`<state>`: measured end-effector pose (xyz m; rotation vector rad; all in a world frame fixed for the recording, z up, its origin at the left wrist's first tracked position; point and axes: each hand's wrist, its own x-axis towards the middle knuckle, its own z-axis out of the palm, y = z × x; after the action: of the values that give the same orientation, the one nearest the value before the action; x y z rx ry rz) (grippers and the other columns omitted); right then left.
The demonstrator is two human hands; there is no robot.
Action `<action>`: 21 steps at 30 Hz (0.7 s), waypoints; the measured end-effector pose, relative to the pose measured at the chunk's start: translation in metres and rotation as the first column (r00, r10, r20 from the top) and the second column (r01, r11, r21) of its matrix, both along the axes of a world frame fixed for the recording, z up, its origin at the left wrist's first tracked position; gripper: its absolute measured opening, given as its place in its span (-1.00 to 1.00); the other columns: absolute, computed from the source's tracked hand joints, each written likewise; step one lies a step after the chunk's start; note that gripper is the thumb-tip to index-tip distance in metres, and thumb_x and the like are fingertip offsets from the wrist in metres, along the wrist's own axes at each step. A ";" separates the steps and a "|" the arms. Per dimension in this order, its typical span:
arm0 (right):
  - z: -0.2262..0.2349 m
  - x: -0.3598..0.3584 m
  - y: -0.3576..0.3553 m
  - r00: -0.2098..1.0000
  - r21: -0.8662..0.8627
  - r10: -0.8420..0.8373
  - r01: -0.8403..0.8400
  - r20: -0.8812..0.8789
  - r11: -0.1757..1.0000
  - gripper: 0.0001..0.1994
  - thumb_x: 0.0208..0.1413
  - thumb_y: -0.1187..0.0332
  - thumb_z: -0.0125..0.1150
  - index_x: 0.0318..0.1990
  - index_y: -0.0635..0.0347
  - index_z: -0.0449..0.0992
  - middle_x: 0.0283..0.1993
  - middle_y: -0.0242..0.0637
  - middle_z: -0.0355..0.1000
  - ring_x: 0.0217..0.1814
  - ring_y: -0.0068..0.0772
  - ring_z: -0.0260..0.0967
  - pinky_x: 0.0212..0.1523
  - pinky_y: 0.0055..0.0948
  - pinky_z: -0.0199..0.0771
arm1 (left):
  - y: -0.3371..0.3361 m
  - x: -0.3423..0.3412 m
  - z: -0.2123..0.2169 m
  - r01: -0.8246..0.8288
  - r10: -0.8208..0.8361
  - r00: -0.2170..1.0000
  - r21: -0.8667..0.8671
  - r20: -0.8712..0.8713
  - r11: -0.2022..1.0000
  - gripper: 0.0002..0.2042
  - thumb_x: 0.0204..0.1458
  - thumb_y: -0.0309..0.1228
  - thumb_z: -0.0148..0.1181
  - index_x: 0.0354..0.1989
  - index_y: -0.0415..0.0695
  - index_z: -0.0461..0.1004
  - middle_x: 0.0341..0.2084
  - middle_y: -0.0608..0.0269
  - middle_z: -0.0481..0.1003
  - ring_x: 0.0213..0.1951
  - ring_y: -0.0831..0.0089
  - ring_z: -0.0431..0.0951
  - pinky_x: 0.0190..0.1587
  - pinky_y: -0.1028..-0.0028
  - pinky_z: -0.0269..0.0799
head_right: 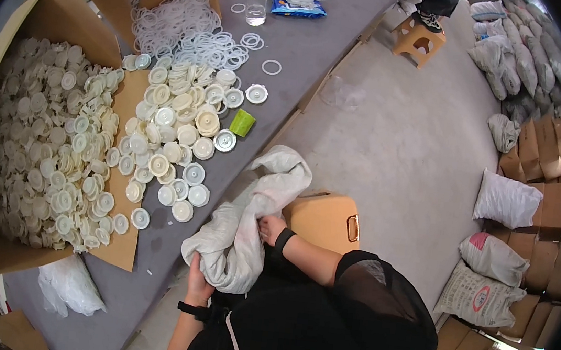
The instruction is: Sorting small white plastic caps and rings from a large box and placing them into a white sack.
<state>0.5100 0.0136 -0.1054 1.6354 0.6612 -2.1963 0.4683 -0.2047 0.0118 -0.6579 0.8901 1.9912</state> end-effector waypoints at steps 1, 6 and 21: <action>0.002 -0.008 0.002 0.961 -0.135 -0.238 0.220 -0.139 0.966 -0.67 -0.01 0.22 -0.25 -0.15 0.17 0.32 -0.13 -0.23 0.33 -0.11 -0.33 0.24 -0.06 -0.36 0.14 | -0.006 -0.003 -0.002 -0.044 0.043 0.999 0.018 0.020 0.999 -0.55 0.08 -0.18 -0.25 0.06 -0.23 0.10 0.01 0.15 0.21 0.05 0.29 0.21 0.09 0.36 0.09; 0.042 -0.024 0.004 0.942 0.032 -0.241 0.256 -0.235 0.966 -0.57 0.00 0.06 -0.22 -0.06 0.12 0.25 -0.06 -0.23 0.28 -0.02 -0.29 0.20 0.00 -0.23 0.07 | -0.033 -0.023 -0.004 -0.042 0.039 0.998 0.061 0.051 0.997 -0.56 0.08 -0.19 -0.25 0.04 -0.24 0.12 0.01 0.16 0.22 0.04 0.30 0.22 0.08 0.37 0.09; 0.089 -0.017 -0.026 0.650 -0.076 -0.716 0.724 -0.255 0.685 -0.55 -0.15 0.40 -0.22 0.00 0.32 0.17 -0.05 -0.07 0.25 0.00 -0.10 0.19 0.08 -0.17 0.12 | -0.049 -0.103 -0.017 0.324 -0.333 0.931 0.082 0.146 0.942 -0.58 0.05 -0.29 -0.14 0.06 -0.22 0.09 -0.01 0.15 0.23 0.02 0.26 0.24 0.00 0.26 0.20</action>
<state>0.4934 -0.0127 -0.0161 1.8508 0.0633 -3.0186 0.3654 -0.2534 -0.0051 -0.5828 0.7877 1.6342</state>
